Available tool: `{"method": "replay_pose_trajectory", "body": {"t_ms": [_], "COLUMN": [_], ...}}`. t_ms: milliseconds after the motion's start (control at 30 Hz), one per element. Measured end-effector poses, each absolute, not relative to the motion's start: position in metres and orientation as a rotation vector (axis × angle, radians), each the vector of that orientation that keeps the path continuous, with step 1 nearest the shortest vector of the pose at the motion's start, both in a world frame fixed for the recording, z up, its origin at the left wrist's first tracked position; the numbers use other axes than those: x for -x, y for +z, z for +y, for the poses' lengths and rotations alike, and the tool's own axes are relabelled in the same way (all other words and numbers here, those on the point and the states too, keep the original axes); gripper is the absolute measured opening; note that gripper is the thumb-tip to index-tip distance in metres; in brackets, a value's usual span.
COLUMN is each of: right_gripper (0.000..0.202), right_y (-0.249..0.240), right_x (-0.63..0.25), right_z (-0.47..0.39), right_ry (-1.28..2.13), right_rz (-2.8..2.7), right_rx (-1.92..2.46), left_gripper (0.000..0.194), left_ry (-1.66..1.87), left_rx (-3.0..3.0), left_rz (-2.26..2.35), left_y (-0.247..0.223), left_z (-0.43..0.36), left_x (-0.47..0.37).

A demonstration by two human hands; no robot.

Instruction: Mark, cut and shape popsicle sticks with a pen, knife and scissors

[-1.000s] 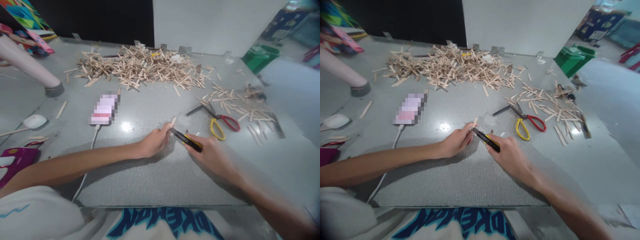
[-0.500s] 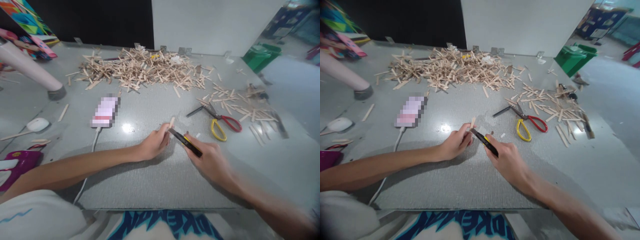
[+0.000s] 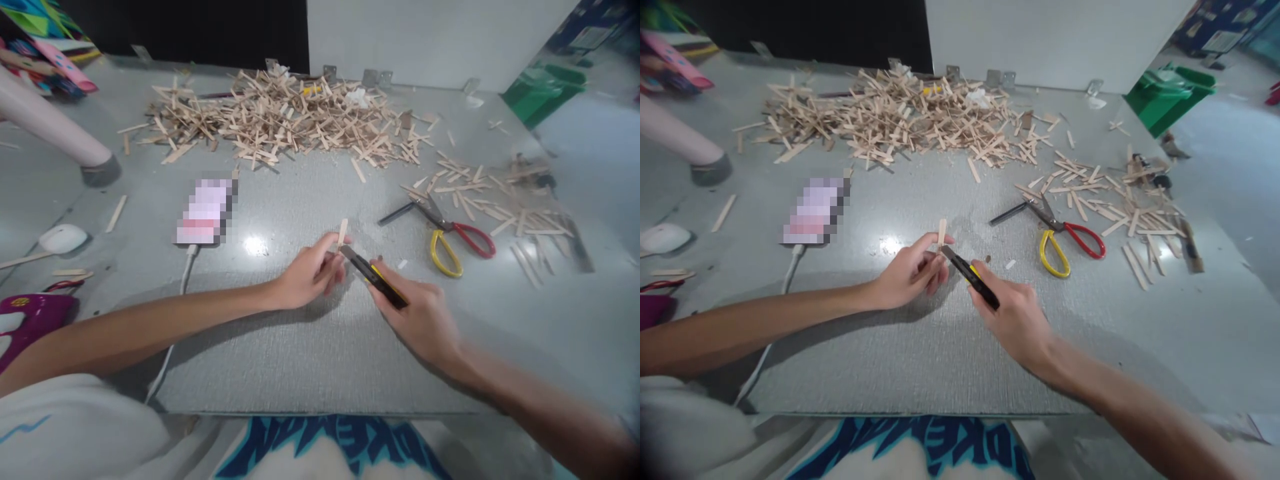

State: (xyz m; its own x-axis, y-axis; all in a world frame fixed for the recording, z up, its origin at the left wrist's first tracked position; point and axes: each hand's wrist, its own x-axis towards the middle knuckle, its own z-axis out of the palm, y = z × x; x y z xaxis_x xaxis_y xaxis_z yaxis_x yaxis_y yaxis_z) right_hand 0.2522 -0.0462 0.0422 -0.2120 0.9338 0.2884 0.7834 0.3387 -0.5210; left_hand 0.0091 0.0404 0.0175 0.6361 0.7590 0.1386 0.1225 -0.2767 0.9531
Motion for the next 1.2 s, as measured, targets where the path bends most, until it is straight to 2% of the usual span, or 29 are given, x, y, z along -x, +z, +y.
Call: {"method": "replay_pose_trajectory", "body": {"t_ms": [133,467,633,767,867,1000,1200], "right_gripper": [0.038,0.036,0.038,0.038,0.042,0.042,0.04], "right_y": [0.05,0.062,0.064,0.058,0.056,0.058,0.061], "right_x": [-0.249,-0.257,-0.259,-0.263,-0.27,-0.281,-0.283], "right_z": [-0.046,-0.043,-0.041,-0.039,-0.037,-0.035,-0.033], "right_ry": [0.53,0.577,0.5,0.311,-0.019,-0.376,-0.233], "right_rz": [-1.935,-1.946,-2.036,-2.173,-2.373,-2.582,-2.441], "right_rx": [1.569,1.561,1.522,1.418,1.334,1.268,1.325], "left_gripper": [0.03,0.035,0.03,0.037,0.043,0.04,0.03], "left_ry": [0.72,0.727,0.695,0.657,0.639,0.652,0.695], "left_rx": [-1.827,-1.905,-1.811,-1.643,-1.567,-1.584,-1.573], "left_rz": [0.807,0.783,0.757,0.689,0.672,0.688,0.685], "left_y": [0.016,0.012,0.017,0.021,0.024,0.024,0.017], "left_z": [0.038,0.039,0.04,0.043,0.045,0.044,0.044], "left_x": [-0.01,-0.01,-0.009,-0.009,-0.008,-0.008,-0.007]}}
